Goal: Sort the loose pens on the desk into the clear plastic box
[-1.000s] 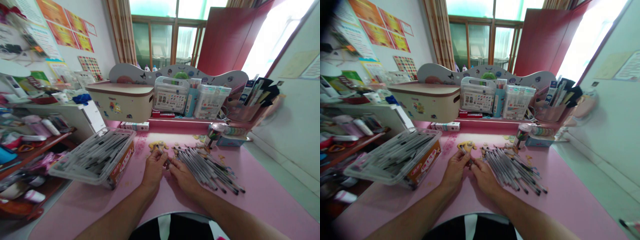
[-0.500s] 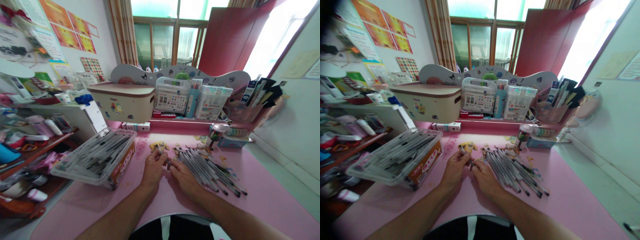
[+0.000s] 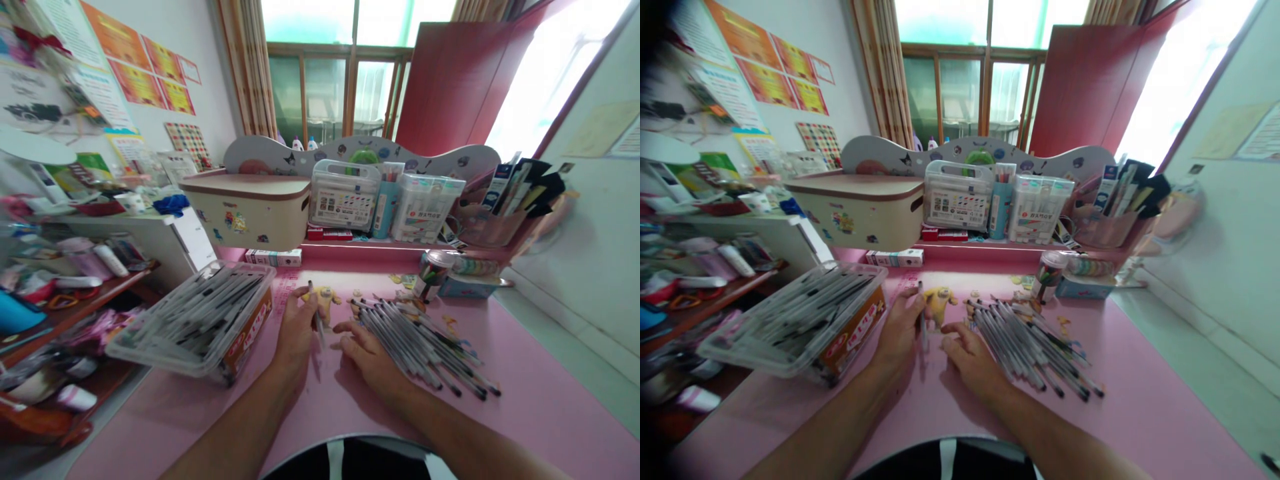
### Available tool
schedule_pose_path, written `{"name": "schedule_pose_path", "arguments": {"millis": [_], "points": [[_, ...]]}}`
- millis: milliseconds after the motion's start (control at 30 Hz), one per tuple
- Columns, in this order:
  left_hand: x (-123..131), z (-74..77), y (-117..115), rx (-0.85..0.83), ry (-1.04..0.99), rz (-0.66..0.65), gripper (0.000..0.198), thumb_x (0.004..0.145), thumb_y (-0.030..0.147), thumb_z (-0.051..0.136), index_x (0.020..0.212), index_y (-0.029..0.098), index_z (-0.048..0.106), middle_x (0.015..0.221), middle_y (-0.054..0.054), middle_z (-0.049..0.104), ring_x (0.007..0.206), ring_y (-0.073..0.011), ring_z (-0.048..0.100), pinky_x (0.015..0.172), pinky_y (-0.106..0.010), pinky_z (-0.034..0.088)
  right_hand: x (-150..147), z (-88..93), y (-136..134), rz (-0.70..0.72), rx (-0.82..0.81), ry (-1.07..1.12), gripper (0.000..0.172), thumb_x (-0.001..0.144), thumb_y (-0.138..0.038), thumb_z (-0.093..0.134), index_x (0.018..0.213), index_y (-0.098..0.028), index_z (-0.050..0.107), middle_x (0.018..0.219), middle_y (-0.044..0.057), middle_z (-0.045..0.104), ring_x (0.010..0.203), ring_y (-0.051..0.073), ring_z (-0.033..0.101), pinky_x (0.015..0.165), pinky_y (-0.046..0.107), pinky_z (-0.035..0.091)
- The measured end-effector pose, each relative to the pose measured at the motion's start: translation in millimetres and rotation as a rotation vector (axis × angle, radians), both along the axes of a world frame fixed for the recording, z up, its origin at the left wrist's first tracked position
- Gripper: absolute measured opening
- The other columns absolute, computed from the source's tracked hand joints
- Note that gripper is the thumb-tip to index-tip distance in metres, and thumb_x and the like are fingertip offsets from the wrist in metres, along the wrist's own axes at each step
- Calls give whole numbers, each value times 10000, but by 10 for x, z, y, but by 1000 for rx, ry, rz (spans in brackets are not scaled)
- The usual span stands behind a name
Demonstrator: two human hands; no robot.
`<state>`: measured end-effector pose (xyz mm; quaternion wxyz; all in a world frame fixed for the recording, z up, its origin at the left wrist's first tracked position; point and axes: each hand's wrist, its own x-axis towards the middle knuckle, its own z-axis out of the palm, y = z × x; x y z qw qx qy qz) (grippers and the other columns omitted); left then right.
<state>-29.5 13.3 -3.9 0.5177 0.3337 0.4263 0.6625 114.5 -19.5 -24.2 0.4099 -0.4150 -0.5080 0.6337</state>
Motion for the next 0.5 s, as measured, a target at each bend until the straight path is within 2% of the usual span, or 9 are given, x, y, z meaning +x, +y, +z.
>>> {"name": "schedule_pose_path", "arguments": {"millis": [67,167,233,367,433,500], "points": [[-24,-6,-1,-71,-22,-213,372,773,405,698,1038,221,512,535,84,537,431,-82,443,436,-173,305,-1,20,7,-47,-83,127,426,765,-578,691,933,-199,592,582,-64,489,432,65,344,408,196,218],[-50,-47,-28,-205,-71,-617,320,726,362,726,918,212,519,457,104,444,348,-59,311,380,-170,188,1,32,33,-99,-227,282,473,744,-659,658,777,-211,509,514,-88,420,373,47,273,369,188,153],[-67,-70,-49,-252,-128,-775,292,696,305,746,861,196,531,444,107,411,335,-45,277,374,-171,157,6,25,47,-111,-286,300,528,718,-700,651,683,-209,459,471,-92,386,355,41,258,356,186,153],[-84,-46,-80,-282,-212,-882,228,694,246,745,819,164,573,429,91,406,330,-33,258,375,-171,135,10,20,54,-96,-275,276,560,656,-681,718,607,-208,423,428,-103,343,335,31,245,341,179,158],[-74,-8,-92,-266,-276,-853,168,732,253,701,825,162,596,417,77,410,339,-44,270,383,-168,172,10,34,62,-99,-293,286,554,637,-668,734,602,-206,429,418,-107,339,332,27,234,337,175,148],[-51,30,-104,-226,-333,-766,141,736,243,664,845,166,616,456,46,473,383,-69,355,413,-174,262,12,53,79,-129,-349,298,544,630,-654,734,587,-207,425,400,-112,318,329,26,221,332,173,141]]}}
